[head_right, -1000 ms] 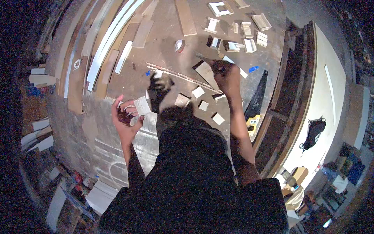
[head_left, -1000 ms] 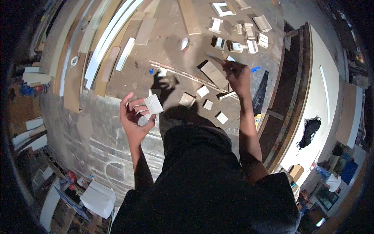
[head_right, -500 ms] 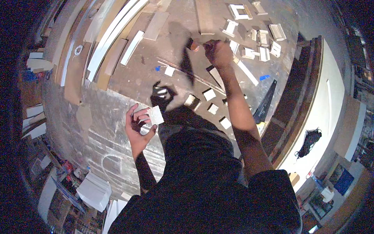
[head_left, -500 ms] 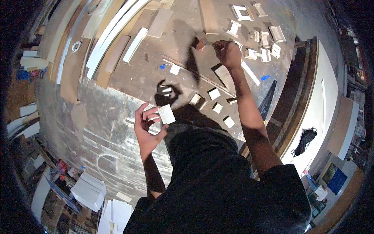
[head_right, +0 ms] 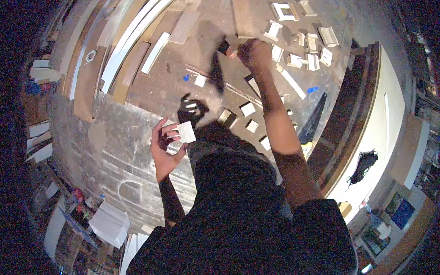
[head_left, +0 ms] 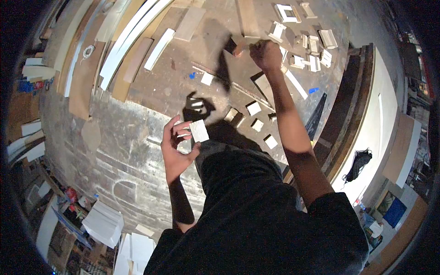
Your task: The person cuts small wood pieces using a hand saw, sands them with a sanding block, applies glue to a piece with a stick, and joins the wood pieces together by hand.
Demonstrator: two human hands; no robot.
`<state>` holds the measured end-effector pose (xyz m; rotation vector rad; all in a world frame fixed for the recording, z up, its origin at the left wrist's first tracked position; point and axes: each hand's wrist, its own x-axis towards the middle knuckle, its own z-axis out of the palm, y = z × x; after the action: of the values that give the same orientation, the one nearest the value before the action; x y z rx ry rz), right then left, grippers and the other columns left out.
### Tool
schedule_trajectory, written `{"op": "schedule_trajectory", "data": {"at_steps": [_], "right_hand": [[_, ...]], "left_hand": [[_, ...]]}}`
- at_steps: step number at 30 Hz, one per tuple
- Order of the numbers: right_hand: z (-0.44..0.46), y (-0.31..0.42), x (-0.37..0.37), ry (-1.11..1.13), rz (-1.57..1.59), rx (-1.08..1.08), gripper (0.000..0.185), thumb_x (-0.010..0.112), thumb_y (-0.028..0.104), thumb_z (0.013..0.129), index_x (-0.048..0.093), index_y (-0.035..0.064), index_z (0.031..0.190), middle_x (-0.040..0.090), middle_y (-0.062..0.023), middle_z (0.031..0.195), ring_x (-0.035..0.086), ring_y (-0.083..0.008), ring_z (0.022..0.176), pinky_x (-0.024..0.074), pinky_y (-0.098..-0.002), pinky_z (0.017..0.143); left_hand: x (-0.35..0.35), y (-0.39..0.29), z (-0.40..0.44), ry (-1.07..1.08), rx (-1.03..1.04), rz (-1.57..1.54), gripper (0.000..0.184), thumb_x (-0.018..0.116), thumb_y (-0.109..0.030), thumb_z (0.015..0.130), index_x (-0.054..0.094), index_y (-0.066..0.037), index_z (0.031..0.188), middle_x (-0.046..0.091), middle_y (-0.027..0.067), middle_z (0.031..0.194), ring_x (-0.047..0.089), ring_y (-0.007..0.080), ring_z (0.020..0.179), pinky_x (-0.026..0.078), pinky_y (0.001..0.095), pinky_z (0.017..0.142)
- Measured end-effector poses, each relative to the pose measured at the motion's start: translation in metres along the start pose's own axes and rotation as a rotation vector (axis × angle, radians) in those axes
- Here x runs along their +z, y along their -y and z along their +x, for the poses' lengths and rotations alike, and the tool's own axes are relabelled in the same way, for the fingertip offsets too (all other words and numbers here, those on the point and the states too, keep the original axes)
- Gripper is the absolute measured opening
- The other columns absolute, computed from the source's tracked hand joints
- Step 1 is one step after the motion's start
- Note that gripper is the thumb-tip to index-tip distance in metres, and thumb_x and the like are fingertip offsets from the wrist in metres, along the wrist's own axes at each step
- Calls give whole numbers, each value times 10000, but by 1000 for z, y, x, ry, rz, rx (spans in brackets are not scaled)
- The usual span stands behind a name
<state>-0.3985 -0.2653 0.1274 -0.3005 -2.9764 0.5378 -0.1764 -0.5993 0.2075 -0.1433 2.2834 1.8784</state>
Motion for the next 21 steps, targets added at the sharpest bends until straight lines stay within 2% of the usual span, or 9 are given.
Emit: {"op": "schedule_trajectory", "data": {"at_steps": [2,6,13,16,18,20,21], "right_hand": [[15,15,7,101,-128,122,317,739,382,801,775,86,909,742,-191,871,735,-384,819,588,-468,735],[26,30,14,152,-204,158,383,722,448,786,781,97,928,757,-177,946,750,-351,899,592,-456,798],[25,39,28,274,-186,106,494,741,533,765,765,87,976,752,-170,993,744,-341,943,585,-449,849],[-3,24,18,160,-137,186,491,736,525,815,741,77,1017,744,-163,1028,729,-333,966,575,-447,860],[-43,1,8,-226,68,67,448,711,468,885,710,52,1051,734,-161,1039,705,-340,985,555,-443,886],[-101,-12,-6,5,136,-10,365,722,355,907,690,26,1063,725,-171,1027,687,-358,986,533,-446,906],[-137,-15,-6,-27,132,-106,369,787,323,842,690,27,1039,717,-184,1045,683,-378,973,526,-446,892]], "left_hand": [[1,-1,0,8,-8,-7,899,778,78,651,416,-67,1461,647,107,1239,623,146,974,542,309,898],[-2,-1,8,26,6,-3,891,779,71,656,417,-61,1460,648,102,1230,620,144,962,536,307,901],[-7,1,7,19,-8,-15,905,777,70,648,419,-54,1469,646,105,1222,618,136,970,522,312,923],[-7,16,13,81,-19,47,894,807,34,646,437,-49,1456,659,111,1219,633,151,979,529,310,926],[-5,29,23,142,-9,82,887,816,18,648,445,-51,1451,672,109,1201,643,156,969,539,315,920],[1,37,37,195,28,185,860,840,-52,660,471,-66,1437,703,109,1154,675,185,968,565,340,913],[4,38,45,238,8,198,846,839,-76,663,484,-79,1430,706,117,1149,682,205,992,566,352,930]]}}
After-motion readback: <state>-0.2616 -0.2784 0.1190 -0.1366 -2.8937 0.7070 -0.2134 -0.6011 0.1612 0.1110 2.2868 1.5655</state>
